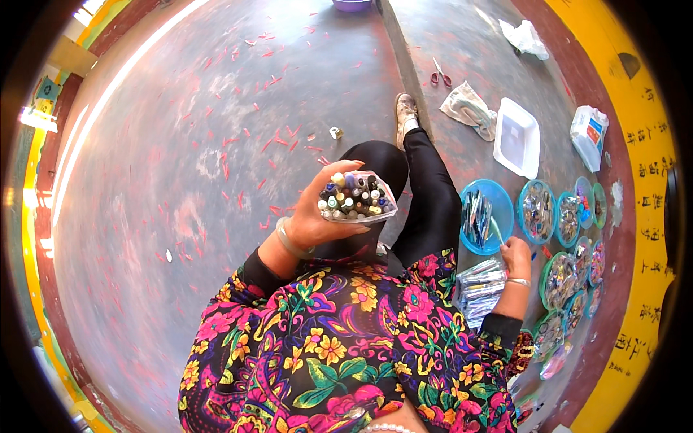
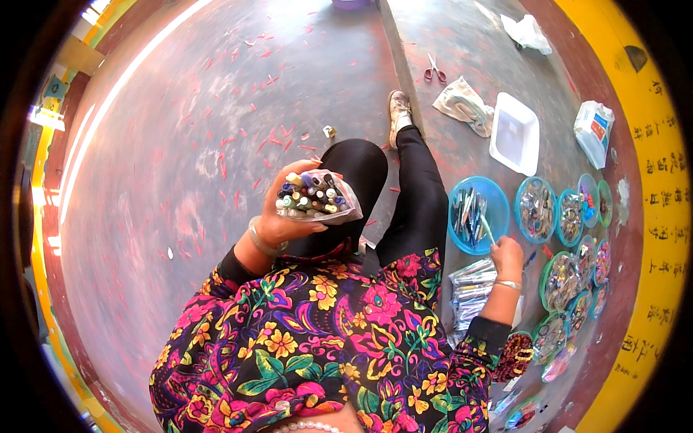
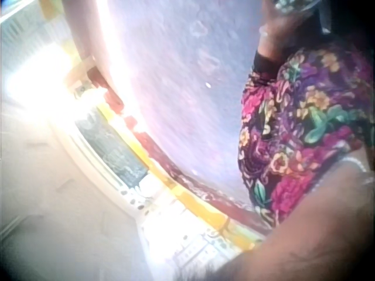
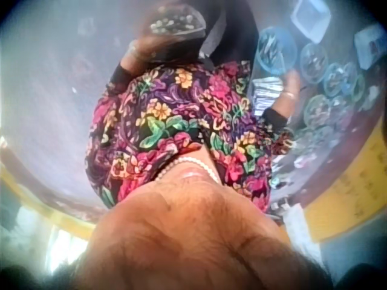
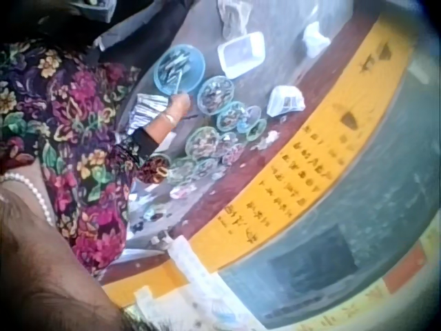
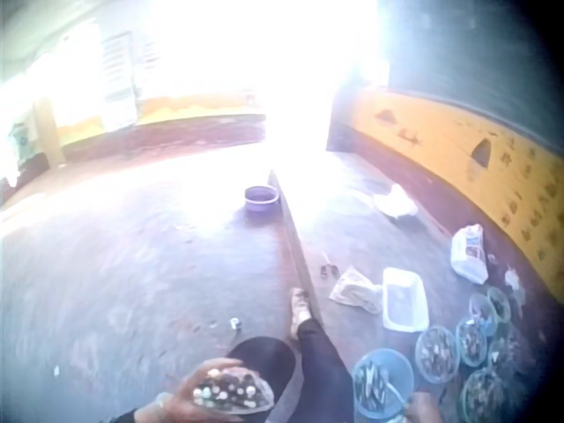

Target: The person sits on the floor and sorts through a clear plastic bag filled with markers. They pick up individual markers, inspect them, and place them into a blue bowl. The person continues this process, handling the markers one by one.

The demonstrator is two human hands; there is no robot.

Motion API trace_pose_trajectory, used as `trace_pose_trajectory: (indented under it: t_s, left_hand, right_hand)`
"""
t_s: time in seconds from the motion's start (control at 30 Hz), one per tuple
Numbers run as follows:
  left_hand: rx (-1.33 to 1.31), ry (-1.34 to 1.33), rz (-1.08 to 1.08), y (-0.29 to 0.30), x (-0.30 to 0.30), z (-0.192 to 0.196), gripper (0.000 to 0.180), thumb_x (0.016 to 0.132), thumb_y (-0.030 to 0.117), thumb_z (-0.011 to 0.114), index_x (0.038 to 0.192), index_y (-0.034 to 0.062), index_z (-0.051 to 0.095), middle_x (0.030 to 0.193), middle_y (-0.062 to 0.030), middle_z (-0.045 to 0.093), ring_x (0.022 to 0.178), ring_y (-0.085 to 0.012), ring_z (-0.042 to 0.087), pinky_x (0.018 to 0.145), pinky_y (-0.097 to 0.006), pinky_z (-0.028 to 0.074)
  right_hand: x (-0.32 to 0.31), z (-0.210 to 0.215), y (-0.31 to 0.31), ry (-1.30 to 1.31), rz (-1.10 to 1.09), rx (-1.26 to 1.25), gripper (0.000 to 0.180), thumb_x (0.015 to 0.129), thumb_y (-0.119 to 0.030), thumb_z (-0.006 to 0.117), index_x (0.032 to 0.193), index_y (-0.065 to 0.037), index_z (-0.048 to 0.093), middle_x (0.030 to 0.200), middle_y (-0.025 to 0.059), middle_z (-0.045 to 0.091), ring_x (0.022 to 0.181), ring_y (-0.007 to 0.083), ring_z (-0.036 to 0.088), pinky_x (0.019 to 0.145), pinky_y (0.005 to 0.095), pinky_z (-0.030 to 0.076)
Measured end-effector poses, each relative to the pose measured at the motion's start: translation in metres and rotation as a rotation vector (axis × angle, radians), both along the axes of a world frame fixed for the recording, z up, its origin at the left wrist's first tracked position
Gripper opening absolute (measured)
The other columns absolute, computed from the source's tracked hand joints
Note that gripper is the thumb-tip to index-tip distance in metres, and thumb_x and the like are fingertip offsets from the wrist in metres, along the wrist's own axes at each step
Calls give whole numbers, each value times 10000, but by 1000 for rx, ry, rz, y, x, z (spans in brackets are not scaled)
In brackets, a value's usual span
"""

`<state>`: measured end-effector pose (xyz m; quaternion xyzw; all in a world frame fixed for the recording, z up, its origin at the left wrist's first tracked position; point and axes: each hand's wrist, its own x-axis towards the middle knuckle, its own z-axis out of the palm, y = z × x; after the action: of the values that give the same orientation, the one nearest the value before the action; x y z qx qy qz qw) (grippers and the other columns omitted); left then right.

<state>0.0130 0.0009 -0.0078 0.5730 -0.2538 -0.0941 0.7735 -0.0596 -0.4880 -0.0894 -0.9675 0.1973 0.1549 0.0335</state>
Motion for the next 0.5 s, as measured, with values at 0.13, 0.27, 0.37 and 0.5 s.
trace_pose_trajectory:
  t_s: [0.13,0.27,0.37,0.5]
  left_hand:
    - [-11,28,40,-4,-4,8,826,636,-24,815,1342,12,386,1212,-129,565,1111,-198,566,948,-343,465]
    - [82,35,128,-7,-7,8,736,667,-17,804,1306,21,442,1156,-72,601,1063,-146,587,913,-301,481]
    - [82,-55,134,-8,-7,9,700,689,-32,783,1300,23,446,1153,-72,608,1057,-147,593,908,-297,483]
    - [-1,9,93,-8,-9,10,689,697,-49,757,1304,21,438,1162,-79,606,1066,-150,589,916,-297,476]
  right_hand:
    - [13,37,31,-353,-134,758,193,834,-85,632,1018,-30,644,834,126,680,701,206,656,584,287,496]
    - [30,98,112,-771,-76,1334,598,858,42,585,1398,-90,367,887,108,661,694,115,647,546,199,491]
    - [39,146,164,-829,74,1333,844,845,53,596,1495,-134,90,936,151,654,684,140,654,575,235,538]
    - [38,175,192,-900,300,1393,894,820,107,591,1495,-145,62,925,201,652,711,188,672,620,260,573]
